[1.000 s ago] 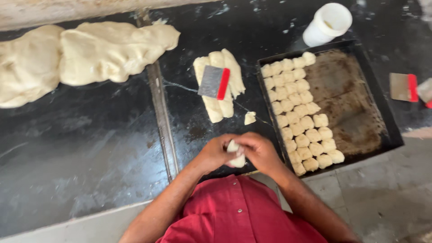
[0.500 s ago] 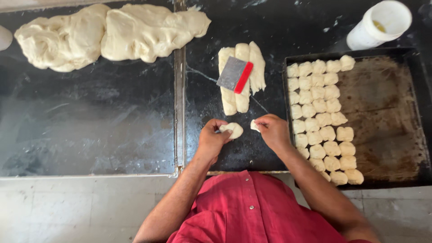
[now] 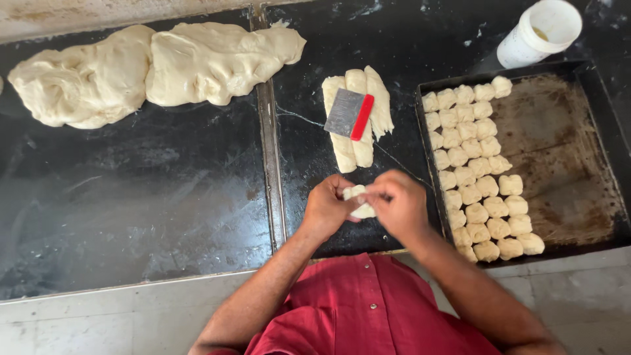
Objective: The person cuts strips of dough using a bench scraper and shapes them into small buns by hand, placing them in rows on a metal baking tray.
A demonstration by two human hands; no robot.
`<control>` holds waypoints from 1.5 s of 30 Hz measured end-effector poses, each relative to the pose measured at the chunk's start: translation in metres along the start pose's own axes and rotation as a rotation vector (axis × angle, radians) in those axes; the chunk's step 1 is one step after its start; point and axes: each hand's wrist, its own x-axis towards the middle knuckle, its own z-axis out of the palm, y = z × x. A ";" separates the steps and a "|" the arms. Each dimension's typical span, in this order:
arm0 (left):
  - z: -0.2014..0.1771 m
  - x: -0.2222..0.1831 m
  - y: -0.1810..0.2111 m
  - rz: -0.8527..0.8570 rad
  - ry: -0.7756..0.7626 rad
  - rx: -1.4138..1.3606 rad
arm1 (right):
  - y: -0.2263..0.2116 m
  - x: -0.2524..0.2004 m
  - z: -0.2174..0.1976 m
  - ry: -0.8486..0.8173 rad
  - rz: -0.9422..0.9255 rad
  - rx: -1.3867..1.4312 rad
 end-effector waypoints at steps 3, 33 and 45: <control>-0.004 -0.001 -0.001 0.139 0.141 -0.068 | -0.022 -0.016 0.004 0.081 -0.482 -0.250; -0.008 0.026 -0.030 0.089 0.085 0.849 | 0.000 -0.042 -0.055 -0.673 0.400 0.832; -0.007 0.002 0.013 0.354 0.112 0.688 | 0.049 0.008 0.009 -0.114 0.475 0.231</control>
